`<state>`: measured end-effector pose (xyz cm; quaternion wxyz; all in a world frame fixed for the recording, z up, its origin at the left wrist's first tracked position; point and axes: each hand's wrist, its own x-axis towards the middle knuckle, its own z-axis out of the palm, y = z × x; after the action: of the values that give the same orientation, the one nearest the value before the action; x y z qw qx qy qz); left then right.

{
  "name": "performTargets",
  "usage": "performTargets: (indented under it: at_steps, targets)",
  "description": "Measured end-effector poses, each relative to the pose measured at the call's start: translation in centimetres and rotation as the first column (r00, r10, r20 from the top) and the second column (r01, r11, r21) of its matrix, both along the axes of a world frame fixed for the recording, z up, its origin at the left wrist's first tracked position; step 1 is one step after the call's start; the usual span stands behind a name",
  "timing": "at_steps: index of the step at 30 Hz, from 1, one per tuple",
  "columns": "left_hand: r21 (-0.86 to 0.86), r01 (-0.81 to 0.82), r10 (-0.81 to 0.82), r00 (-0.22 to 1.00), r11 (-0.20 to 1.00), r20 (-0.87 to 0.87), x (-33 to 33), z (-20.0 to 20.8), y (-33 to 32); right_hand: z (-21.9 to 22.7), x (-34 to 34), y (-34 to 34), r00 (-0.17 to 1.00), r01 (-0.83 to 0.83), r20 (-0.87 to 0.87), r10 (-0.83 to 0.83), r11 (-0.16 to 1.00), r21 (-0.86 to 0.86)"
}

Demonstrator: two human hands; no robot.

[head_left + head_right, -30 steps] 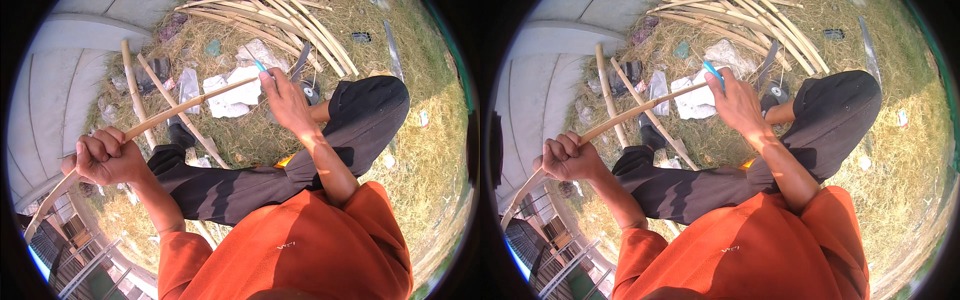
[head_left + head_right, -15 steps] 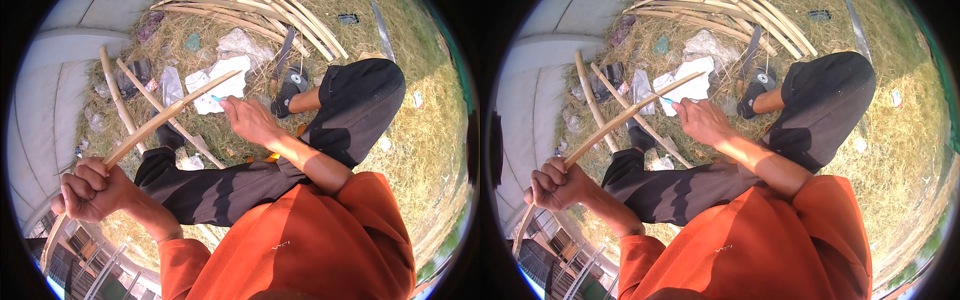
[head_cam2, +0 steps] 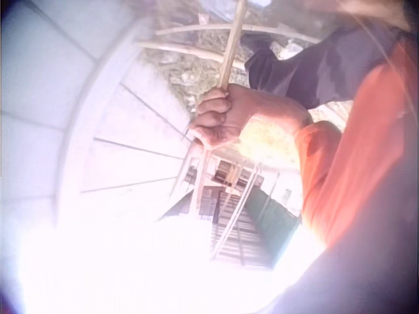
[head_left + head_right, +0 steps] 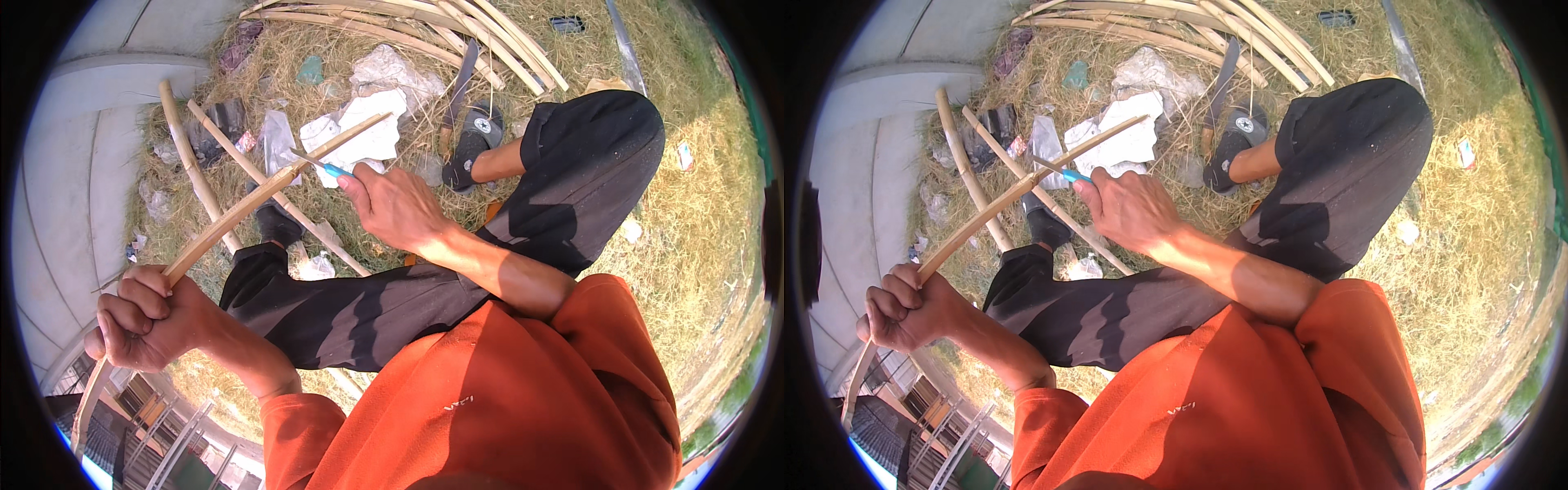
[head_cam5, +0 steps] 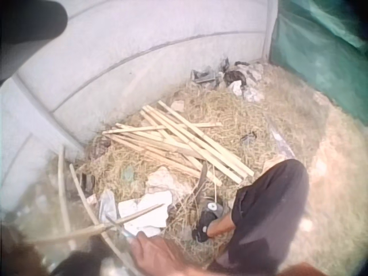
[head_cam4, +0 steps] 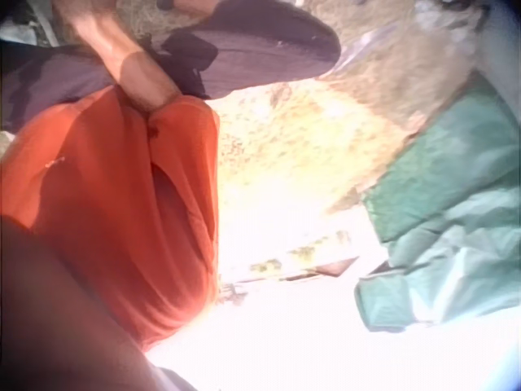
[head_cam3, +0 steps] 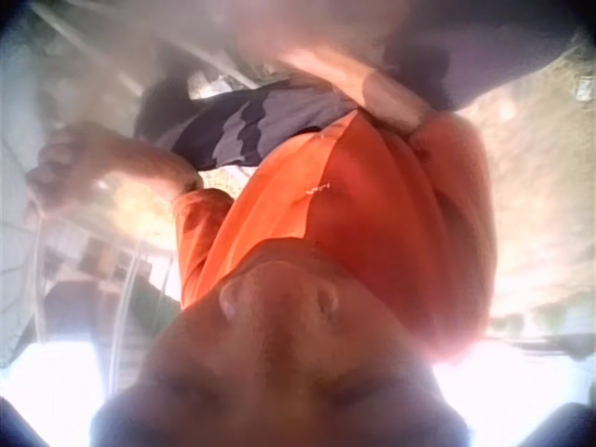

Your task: The person sits on the ground and uses a small knife to shave the surface of a long bamboo stick, removing thin strips of material. The person repeatedly rotates the stick and continues shaving along its length.

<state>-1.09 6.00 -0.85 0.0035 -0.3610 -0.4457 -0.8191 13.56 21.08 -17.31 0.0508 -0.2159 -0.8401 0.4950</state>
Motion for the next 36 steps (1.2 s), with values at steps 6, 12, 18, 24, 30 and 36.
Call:
performTargets:
  at_steps: [6, 12, 18, 24, 30, 36]
  targets:
    - [-0.030, -0.058, 0.058, 0.998, 0.998, 0.016, 0.9, 0.2, -0.4, -0.3, 0.3, 0.7, 0.994, 0.013, 0.108, -0.017, 0.999, 0.046]
    - [-0.006, -0.017, 0.017, 0.999, 1.000, -0.031, 0.2, 0.2, 0.1, -4.3, 0.0, 2.1, 0.999, 0.026, 0.042, -0.029, 0.996, 0.083]
    - [0.043, 0.040, -0.039, 0.999, 0.998, -0.014, -0.4, -0.1, -0.3, -2.7, -0.3, 1.3, 0.995, 0.030, 0.093, -0.042, 0.991, 0.132]
    - [-0.004, 0.012, -0.012, 0.998, 1.000, -0.069, 0.7, 0.0, -0.1, -11.0, 2.4, 4.3, 0.949, 0.108, 0.288, -0.129, 0.990, 0.088]
    - [0.028, 0.164, -0.164, 0.986, 0.986, -0.005, -0.5, 0.2, 0.0, -4.6, -0.4, 1.2, 0.995, 0.066, 0.081, -0.060, 0.995, -0.076]
    - [0.025, 0.129, -0.129, 0.992, 0.991, 0.013, -0.2, 0.3, 0.1, -8.0, -0.8, 2.9, 0.990, 0.113, 0.088, -0.110, 0.993, -0.033]
